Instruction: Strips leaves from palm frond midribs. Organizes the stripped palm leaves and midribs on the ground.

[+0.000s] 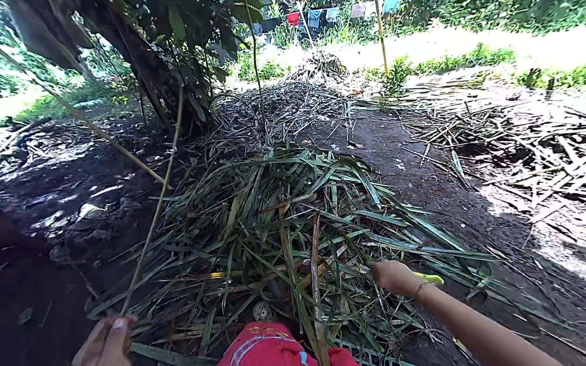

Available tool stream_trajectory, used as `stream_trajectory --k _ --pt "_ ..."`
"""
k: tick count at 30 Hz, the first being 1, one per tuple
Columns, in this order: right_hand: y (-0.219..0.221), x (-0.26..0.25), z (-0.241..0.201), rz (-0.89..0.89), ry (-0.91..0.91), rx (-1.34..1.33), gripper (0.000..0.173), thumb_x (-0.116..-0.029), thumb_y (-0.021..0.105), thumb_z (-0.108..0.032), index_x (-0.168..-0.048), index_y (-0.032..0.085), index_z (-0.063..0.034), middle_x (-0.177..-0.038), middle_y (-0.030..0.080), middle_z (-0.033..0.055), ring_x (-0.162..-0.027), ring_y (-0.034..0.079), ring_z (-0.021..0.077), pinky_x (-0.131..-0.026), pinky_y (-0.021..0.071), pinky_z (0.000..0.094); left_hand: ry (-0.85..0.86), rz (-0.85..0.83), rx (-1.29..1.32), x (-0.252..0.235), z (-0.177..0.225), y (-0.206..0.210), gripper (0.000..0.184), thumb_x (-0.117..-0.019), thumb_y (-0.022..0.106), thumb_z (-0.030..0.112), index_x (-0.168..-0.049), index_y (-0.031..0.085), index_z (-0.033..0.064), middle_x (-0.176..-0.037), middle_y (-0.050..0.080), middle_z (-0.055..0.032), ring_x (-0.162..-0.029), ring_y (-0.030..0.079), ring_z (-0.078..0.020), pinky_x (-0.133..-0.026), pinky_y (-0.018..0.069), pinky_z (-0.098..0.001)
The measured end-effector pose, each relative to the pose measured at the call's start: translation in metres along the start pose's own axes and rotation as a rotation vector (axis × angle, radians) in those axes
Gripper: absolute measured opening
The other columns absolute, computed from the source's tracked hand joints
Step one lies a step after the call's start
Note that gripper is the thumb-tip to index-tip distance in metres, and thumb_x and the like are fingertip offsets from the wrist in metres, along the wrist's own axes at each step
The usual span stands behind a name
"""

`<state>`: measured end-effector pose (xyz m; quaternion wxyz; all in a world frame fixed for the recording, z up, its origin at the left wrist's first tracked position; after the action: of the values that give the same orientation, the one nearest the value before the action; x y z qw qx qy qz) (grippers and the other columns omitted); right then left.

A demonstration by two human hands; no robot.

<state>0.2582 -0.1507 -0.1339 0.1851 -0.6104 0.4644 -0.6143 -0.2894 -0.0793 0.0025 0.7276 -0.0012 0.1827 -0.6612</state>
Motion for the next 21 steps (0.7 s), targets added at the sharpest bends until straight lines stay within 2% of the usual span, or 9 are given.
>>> stream_trajectory --k 2,3,5,6,8,10,17,19,21 --pt "-0.014 0.024 -0.058 0.134 -0.267 -0.337 0.047 -0.1104 0.040 -0.029 -0.152 0.048 -0.0078 -0.125 0.066 0.0230 -0.113 0.065 0.0368 -0.101 0.0464 0.0568 0.047 -0.006 0.020 -0.005 0.033 0.051 0.022 -0.1034 0.039 0.014 -0.097 0.061 0.0137 -0.073 0.054 0.0217 -0.057 0.044 0.0111 -0.053 0.0377 -0.0095" --pt "-0.024 0.040 -0.087 0.200 -0.408 -0.502 0.048 -0.1096 0.039 -0.029 -0.152 0.048 -0.0081 -0.117 0.069 0.0164 -0.098 0.066 0.0253 -0.091 0.0511 0.0450 0.044 -0.033 0.016 -0.006 0.052 0.075 0.024 -0.1027 0.039 0.015 -0.094 0.061 0.0124 -0.071 0.051 0.0198 -0.056 0.042 0.0106 -0.053 0.0358 -0.0093" --pt "-0.042 0.071 -0.137 0.264 -0.685 -0.856 0.050 -0.1061 0.037 -0.026 -0.151 0.046 -0.0057 -0.084 0.059 -0.0046 -0.062 0.049 0.0010 -0.059 0.0438 0.0198 0.040 -0.158 0.028 -0.008 0.080 0.118 0.026 -0.1028 0.039 0.014 -0.092 0.062 0.0117 -0.070 0.050 0.0173 -0.057 0.041 0.0090 -0.054 0.0347 -0.0103" --pt "-0.051 0.085 -0.157 0.234 -0.815 -1.029 0.052 -0.1049 0.037 -0.023 -0.152 0.042 -0.0025 -0.074 0.052 -0.0116 -0.057 0.044 -0.0040 -0.053 0.0398 0.0149 0.028 -0.225 0.050 -0.007 0.089 0.137 0.027 -0.1030 0.039 0.013 -0.090 0.062 0.0129 -0.068 0.049 0.0167 -0.055 0.039 0.0081 -0.053 0.0332 -0.0109" --pt "-0.068 0.104 -0.185 0.157 -1.013 -1.234 0.055 -0.1044 0.038 -0.021 -0.154 0.035 0.0021 -0.069 0.047 -0.0176 -0.055 0.043 -0.0066 -0.052 0.0389 0.0123 -0.018 -0.354 0.122 0.000 0.102 0.167 0.029 -0.1034 0.038 0.012 -0.086 0.061 0.0151 -0.065 0.047 0.0160 -0.053 0.037 0.0063 -0.050 0.0308 -0.0123" --pt "-0.078 0.112 -0.200 0.112 -1.109 -1.305 0.054 -0.1034 0.041 -0.021 -0.150 0.035 0.0054 -0.070 0.047 -0.0176 -0.056 0.042 -0.0068 -0.052 0.0381 0.0114 -0.072 -0.450 0.211 0.011 0.111 0.188 0.031 -0.1032 0.037 0.011 -0.084 0.060 0.0164 -0.065 0.046 0.0154 -0.052 0.037 0.0057 -0.049 0.0301 -0.0126" --pt "-0.077 0.122 -0.207 0.100 -1.178 -1.219 0.045 -0.1036 0.044 -0.024 -0.140 0.052 0.0005 -0.069 0.049 -0.0200 -0.056 0.042 -0.0097 -0.052 0.0367 0.0097 -0.319 -0.544 0.509 0.040 0.122 0.195 0.038 -0.1031 0.033 0.005 -0.077 0.058 0.0186 -0.060 0.046 0.0155 -0.047 0.035 0.0075 -0.044 0.0271 -0.0101" --pt "-0.077 0.124 -0.206 0.131 -1.172 -1.187 0.043 -0.1038 0.045 -0.022 -0.138 0.053 0.0025 -0.073 0.051 -0.0193 -0.058 0.043 -0.0100 -0.053 0.0377 0.0091 -0.290 -0.534 0.483 0.042 0.119 0.195 0.036 -0.1024 0.035 0.005 -0.078 0.058 0.0180 -0.061 0.046 0.0156 -0.049 0.035 0.0074 -0.045 0.0279 -0.0101" --pt "-0.078 0.124 -0.205 0.202 -1.161 -1.156 0.042 -0.1035 0.048 -0.021 -0.136 0.055 0.0042 -0.076 0.054 -0.0186 -0.061 0.044 -0.0108 -0.055 0.0391 0.0089 -0.145 -0.484 0.330 0.044 0.117 0.193 0.030 -0.1010 0.038 0.009 -0.083 0.061 0.0164 -0.065 0.048 0.0164 -0.054 0.040 0.0078 -0.051 0.0326 -0.0110"
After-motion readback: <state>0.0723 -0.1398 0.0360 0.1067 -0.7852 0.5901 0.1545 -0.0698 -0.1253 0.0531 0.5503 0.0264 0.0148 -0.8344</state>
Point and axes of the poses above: each hand's wrist, its own x-axis away from the middle knuckle, its own y-axis out of the palm, z = x × y, the point moved 4 cm from there along -x, towards the middle knuckle
